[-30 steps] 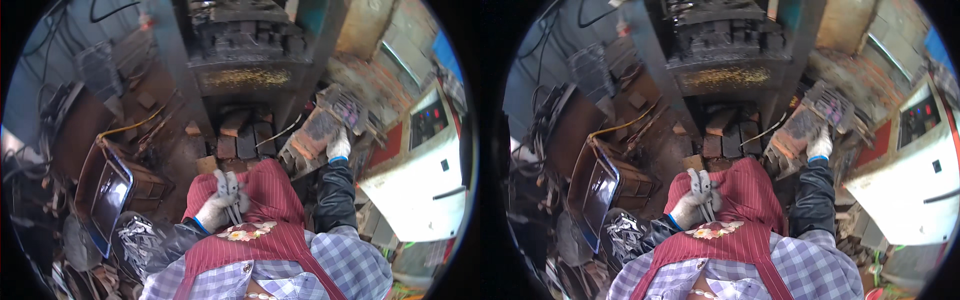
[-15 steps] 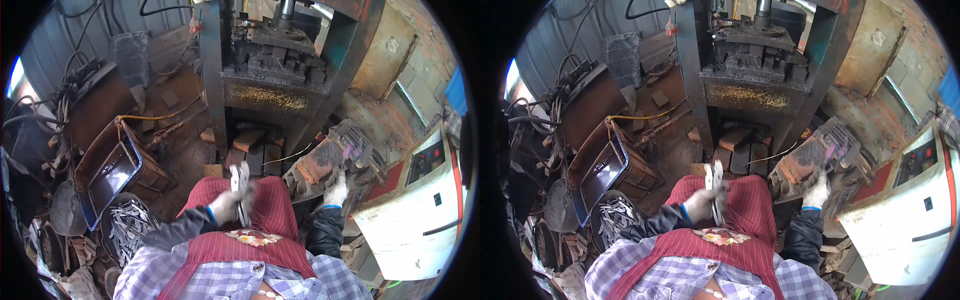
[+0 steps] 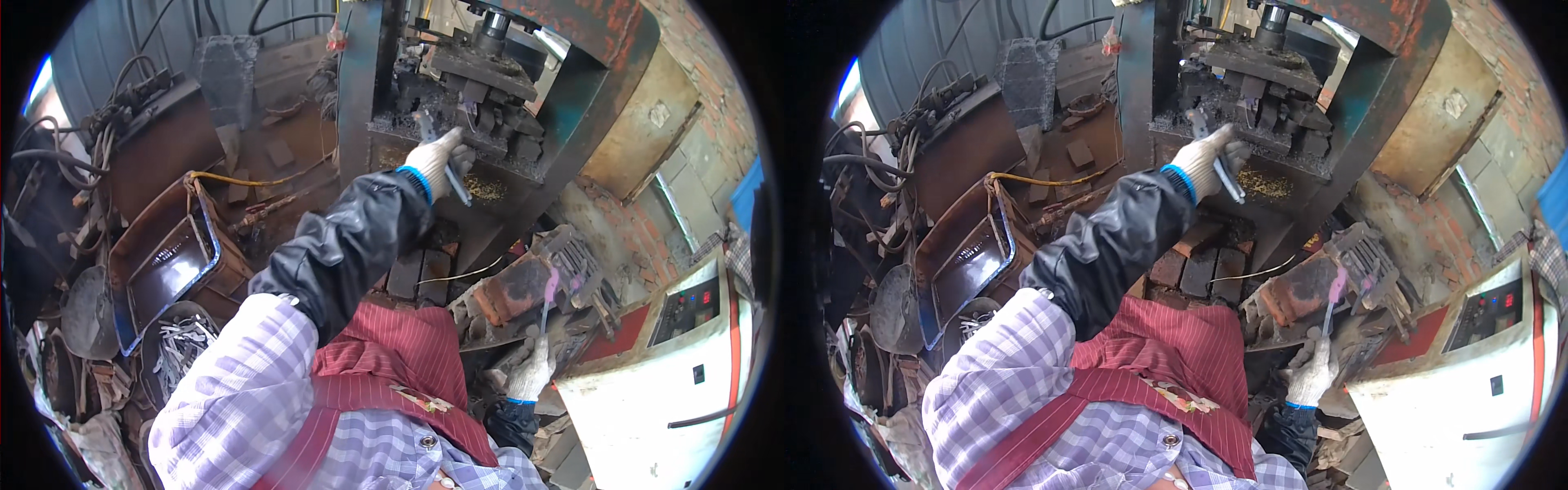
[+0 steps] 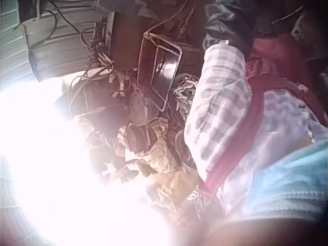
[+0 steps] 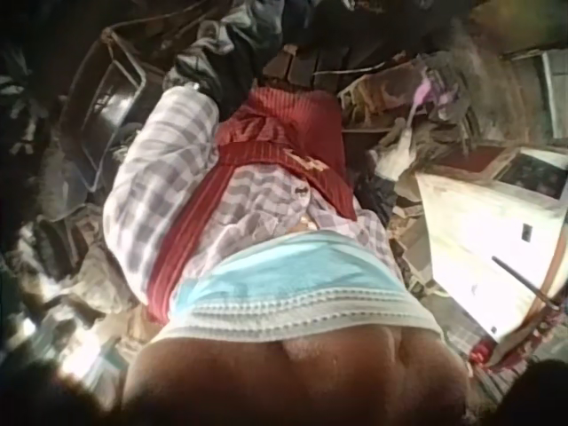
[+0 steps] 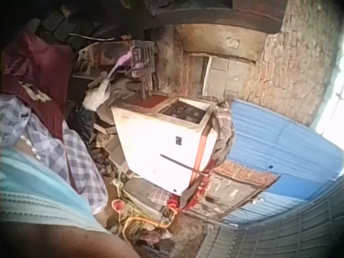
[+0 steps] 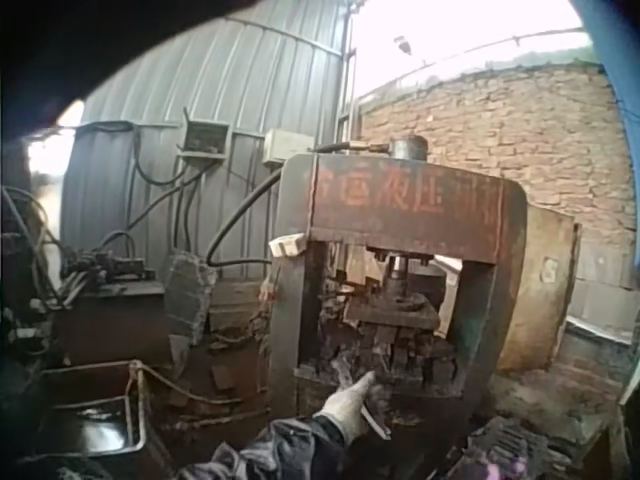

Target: The person holds metal components by hand, inserts heated metal pieces one at a time into a mechanical press machine, presses them, and removes and handles the metal parts.

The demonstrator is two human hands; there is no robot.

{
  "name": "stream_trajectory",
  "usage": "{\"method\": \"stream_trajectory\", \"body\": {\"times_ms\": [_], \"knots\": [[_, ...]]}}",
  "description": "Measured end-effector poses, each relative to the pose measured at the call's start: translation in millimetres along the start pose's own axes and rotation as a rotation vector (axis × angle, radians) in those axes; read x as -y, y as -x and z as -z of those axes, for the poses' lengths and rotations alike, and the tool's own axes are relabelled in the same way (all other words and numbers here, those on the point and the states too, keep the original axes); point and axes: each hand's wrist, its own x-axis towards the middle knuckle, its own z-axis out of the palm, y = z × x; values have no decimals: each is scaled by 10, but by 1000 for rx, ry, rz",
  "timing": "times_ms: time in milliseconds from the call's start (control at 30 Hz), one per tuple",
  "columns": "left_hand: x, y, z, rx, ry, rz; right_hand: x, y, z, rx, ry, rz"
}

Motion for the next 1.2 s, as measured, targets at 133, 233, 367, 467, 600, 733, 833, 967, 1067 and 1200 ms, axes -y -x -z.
{"method": "stream_trajectory", "body": {"times_ms": [133,233,367,467,600,733,833,967,1067,1200], "knots": [[105,-433,-167,-143,3,-95,208,90,-169,39,-10,6],[144,-566,-221,-83,-72,-138,291,24,-291,166,68,74],[160,-469,-82,-74,-4,-119,487,-183,-754,413,219,169],[208,-91,346,201,21,-14,548,-373,-1250,528,154,179],[-151,1094,668,-96,52,-75,484,-685,-1977,626,-47,42],[-827,1757,1918,-357,-62,-256,263,-1007,-2601,678,-160,40],[-1482,2132,3243,-668,-268,-383,227,-1072,-2974,591,-174,-35],[-1950,2739,4956,-1023,-211,-505,201,-1089,-3266,603,-146,-73],[-1829,3029,5154,-941,-136,-627,157,-1319,-3338,716,13,-38],[-1470,2868,4352,-432,-210,-473,108,-1443,-3386,707,-108,-246]]}}
